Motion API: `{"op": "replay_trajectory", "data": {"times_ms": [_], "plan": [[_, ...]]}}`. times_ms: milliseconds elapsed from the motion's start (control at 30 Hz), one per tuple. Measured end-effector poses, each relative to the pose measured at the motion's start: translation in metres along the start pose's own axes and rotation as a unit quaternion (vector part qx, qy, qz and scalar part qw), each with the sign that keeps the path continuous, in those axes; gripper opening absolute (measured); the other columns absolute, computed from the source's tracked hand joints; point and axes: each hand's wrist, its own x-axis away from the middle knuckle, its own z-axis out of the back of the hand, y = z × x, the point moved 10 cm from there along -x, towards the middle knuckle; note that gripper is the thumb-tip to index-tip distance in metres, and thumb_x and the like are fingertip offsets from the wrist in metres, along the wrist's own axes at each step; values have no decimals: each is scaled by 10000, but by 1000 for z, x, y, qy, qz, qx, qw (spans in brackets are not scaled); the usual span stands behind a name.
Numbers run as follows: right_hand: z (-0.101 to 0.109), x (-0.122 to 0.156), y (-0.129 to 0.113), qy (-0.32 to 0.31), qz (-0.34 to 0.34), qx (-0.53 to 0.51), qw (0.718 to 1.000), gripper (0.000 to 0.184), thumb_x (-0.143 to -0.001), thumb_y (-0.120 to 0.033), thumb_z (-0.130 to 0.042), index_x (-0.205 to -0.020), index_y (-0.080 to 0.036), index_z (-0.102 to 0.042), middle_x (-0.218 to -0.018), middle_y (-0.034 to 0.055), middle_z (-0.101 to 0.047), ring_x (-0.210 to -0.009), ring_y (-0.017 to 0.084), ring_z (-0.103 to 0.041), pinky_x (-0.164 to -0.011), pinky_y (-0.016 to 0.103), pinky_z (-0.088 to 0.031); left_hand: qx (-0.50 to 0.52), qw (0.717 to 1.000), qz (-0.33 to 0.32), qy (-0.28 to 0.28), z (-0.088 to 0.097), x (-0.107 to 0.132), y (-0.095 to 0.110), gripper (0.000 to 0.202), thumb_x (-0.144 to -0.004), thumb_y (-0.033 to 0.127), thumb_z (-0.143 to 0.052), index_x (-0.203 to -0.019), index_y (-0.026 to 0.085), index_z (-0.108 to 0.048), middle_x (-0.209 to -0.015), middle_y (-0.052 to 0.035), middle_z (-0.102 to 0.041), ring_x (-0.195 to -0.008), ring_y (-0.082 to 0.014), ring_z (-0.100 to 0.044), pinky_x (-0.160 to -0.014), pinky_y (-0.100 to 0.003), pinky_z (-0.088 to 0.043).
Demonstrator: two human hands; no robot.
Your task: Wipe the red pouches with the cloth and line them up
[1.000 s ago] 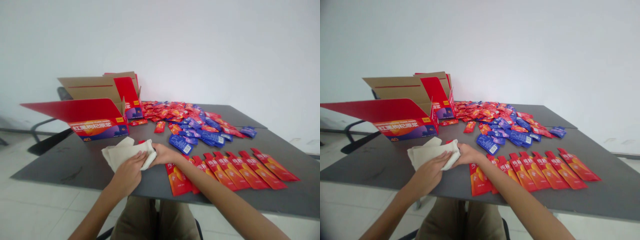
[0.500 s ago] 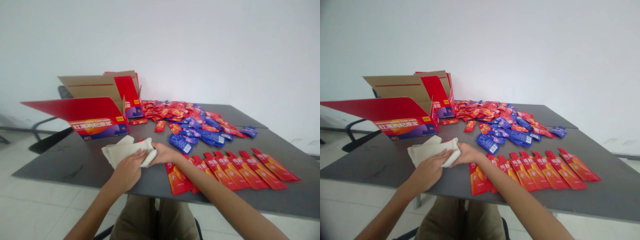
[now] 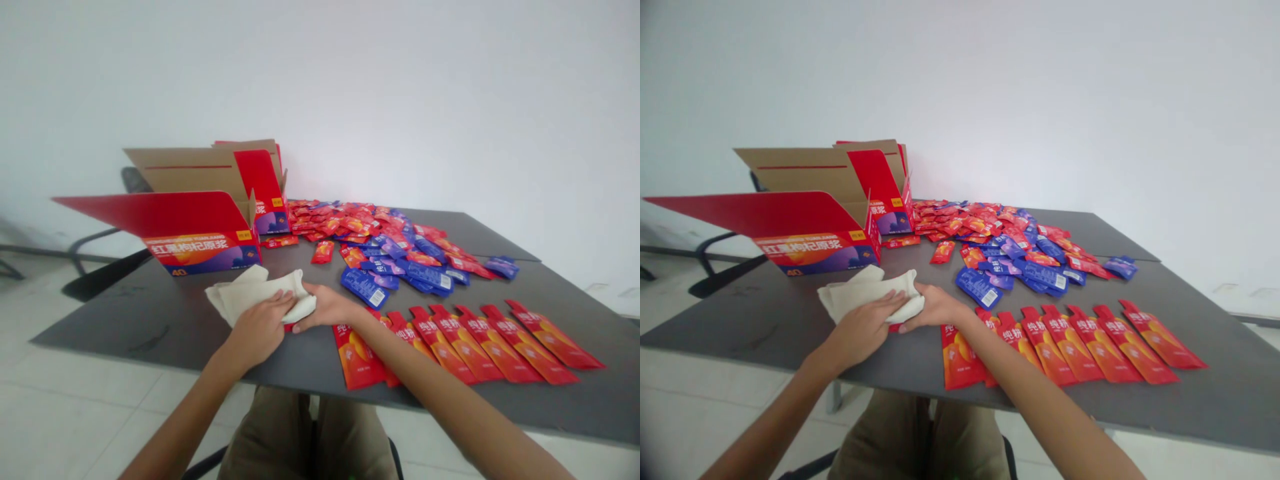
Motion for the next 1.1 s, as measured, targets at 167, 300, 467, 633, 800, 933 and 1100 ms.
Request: {"op": "replay_trajectory", "data": {"times_ms": [167, 300, 467, 633, 800, 933, 1100], "plan": [[1, -1, -1, 4, 6, -9, 1000, 731, -582, -396, -843, -1230, -199, -569, -1033, -12, -691, -894, 187, -626, -811, 279, -488, -15, 1000, 24, 7, 3, -15, -9, 621, -748, 16, -365, -1352, 52, -503, -1421, -145, -490, -1333, -246, -442, -1111, -382, -350], [1, 0, 6, 6, -10, 9, 1000, 689, -516, -352, -873, -1134, -183, -618, -972, -4, -704, -864, 199, -640, -774, 280, -498, 0, 999, -32, 7, -3, 11, 14, 648, -755, 4, -354, -1387, 84, -470, -1458, -97, -451, -1389, -203, -353, -1151, -352, -290], [1, 0, 0, 3, 3, -2, 1000, 719, -559, -371, -854, -1203, -197, -585, -1012, -9, -699, -891, 188, -633, -802, 275, -488, 5, 1000, 9, 10, 0, -1, -2, 650, -749, 13, -369, -1384, 102, -477, -1436, -91, -482, -1365, -203, -397, -1131, -353, -324], [2, 0, -2, 8, 3, -2, 1000, 760, -578, -398, -845, -1252, -192, -563, -1050, 1, -687, -903, 192, -623, -818, 286, -482, -9, 1000, 22, 10, 1, -16, -11, 640, -729, 2, -371, -1353, 58, -502, -1423, -143, -487, -1339, -233, -435, -1118, -369, -342], [1, 0, 3, 5, -6, 8, 1000, 708, -524, -371, -871, -1156, -189, -609, -998, -3, -691, -902, 203, -627, -806, 287, -489, 11, 999, -34, 9, -6, 13, 9, 680, -738, -4, -348, -1402, 94, -450, -1467, -87, -436, -1391, -188, -348, -1156, -348, -281], [0, 0, 1, -1, -6, 0, 1000, 724, -571, -409, -849, -1209, -201, -576, -991, -10, -690, -874, 188, -622, -794, 283, -487, 19, 1000, 10, 9, -1, -5, -8, 652, -748, 22, -384, -1382, 136, -482, -1449, -76, -465, -1368, -193, -391, -1129, -351, -326], [1, 0, -3, -3, -6, -10, 1000, 784, -576, -401, -848, -1272, -204, -544, -1053, 0, -684, -923, 197, -620, -827, 292, -482, 3, 1000, 24, 10, 1, -14, -11, 643, -737, 5, -386, -1363, 109, -493, -1437, -113, -475, -1355, -206, -413, -1116, -360, -341]]}}
